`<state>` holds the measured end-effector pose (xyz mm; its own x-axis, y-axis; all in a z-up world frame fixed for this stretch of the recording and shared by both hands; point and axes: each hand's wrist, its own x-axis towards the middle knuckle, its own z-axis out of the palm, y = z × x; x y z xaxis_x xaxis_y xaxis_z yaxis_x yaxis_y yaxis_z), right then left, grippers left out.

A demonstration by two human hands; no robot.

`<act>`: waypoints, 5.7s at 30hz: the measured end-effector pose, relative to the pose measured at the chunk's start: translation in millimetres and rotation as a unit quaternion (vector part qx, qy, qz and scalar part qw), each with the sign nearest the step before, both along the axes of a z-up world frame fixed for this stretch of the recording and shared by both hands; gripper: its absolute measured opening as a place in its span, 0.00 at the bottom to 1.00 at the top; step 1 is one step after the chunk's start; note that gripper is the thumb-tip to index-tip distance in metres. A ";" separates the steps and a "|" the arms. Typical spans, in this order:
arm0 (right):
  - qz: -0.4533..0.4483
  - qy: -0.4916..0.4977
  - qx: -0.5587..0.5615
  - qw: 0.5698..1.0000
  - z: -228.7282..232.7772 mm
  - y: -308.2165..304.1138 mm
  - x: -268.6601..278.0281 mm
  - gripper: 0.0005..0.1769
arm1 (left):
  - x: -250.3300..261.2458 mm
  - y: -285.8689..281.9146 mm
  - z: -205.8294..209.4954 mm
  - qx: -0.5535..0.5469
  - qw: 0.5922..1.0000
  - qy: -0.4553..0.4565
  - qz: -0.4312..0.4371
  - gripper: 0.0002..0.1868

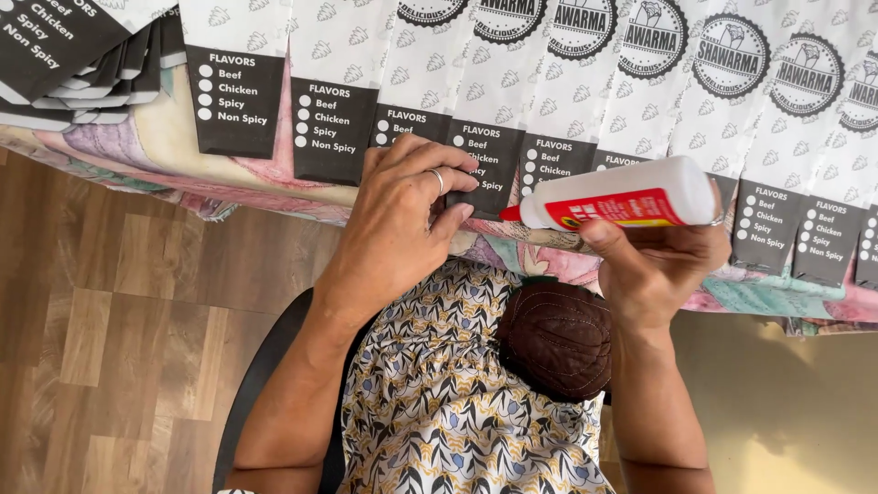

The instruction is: The person applies glue from a bottle onto the bottom edges of several folded paper shawarma sleeves laid out on a table and then stacks the sleeves together.

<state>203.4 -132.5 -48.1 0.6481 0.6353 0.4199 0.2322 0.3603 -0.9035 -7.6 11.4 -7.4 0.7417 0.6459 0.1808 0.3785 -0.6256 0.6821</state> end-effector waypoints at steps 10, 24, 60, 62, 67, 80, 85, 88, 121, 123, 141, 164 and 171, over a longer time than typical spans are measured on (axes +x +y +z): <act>-0.009 -0.038 0.014 0.999 -13.3 13.9 -23.6 0.26 | -0.4 -4.4 2.2 0.041 0.998 -0.036 0.009 0.11; -0.018 0.084 0.090 0.992 -29.5 -16.5 13.6 0.32 | -11.2 3.9 -17.2 0.111 0.988 -0.096 -0.041 0.22; 0.019 -0.058 -0.003 0.998 3.0 45.6 -56.9 0.29 | -49.1 19.4 -0.3 0.032 0.995 -0.008 0.090 0.11; 0.020 -0.060 0.002 0.998 2.5 53.0 -66.1 0.22 | -50.0 19.1 2.7 0.040 0.995 -0.023 0.083 0.09; 0.070 -0.035 -0.025 0.997 11.1 63.3 -87.4 0.28 | -53.1 20.7 1.2 0.072 0.995 -0.033 0.057 0.16; 0.028 0.025 0.096 0.995 -12.4 42.9 -38.2 0.23 | -75.9 35.8 -5.5 0.159 0.979 -0.058 0.111 0.07; 0.092 0.026 0.103 0.990 12.4 78.5 -79.9 0.23 | -91.4 39.9 -0.8 0.137 0.980 -0.027 0.141 0.10; 0.107 -0.028 0.063 0.992 19.4 89.4 -96.5 0.17 | -97.6 39.6 6.3 0.114 0.986 -0.020 0.119 0.14; 0.117 -0.043 0.002 0.992 22.8 107.6 -129.5 0.25 | -94.2 45.2 8.5 0.111 0.985 -0.047 0.124 0.16; 0.067 -0.089 -0.015 0.994 19.6 101.7 -121.2 0.20 | -94.4 44.1 8.4 0.109 0.985 -0.042 0.130 0.16; 0.151 -0.039 0.057 0.986 35.1 133.4 -153.0 0.16 | -145.3 60.7 -5.2 0.165 0.959 -0.090 0.213 0.09; 0.153 -0.021 0.063 0.986 28.4 143.4 -149.4 0.26 | -144.9 68.7 -10.7 0.114 0.961 -0.120 0.222 0.08; 0.155 -0.062 0.066 0.984 31.9 146.5 -162.2 0.22 | -138.1 67.6 -11.0 0.123 0.949 -0.110 0.270 0.11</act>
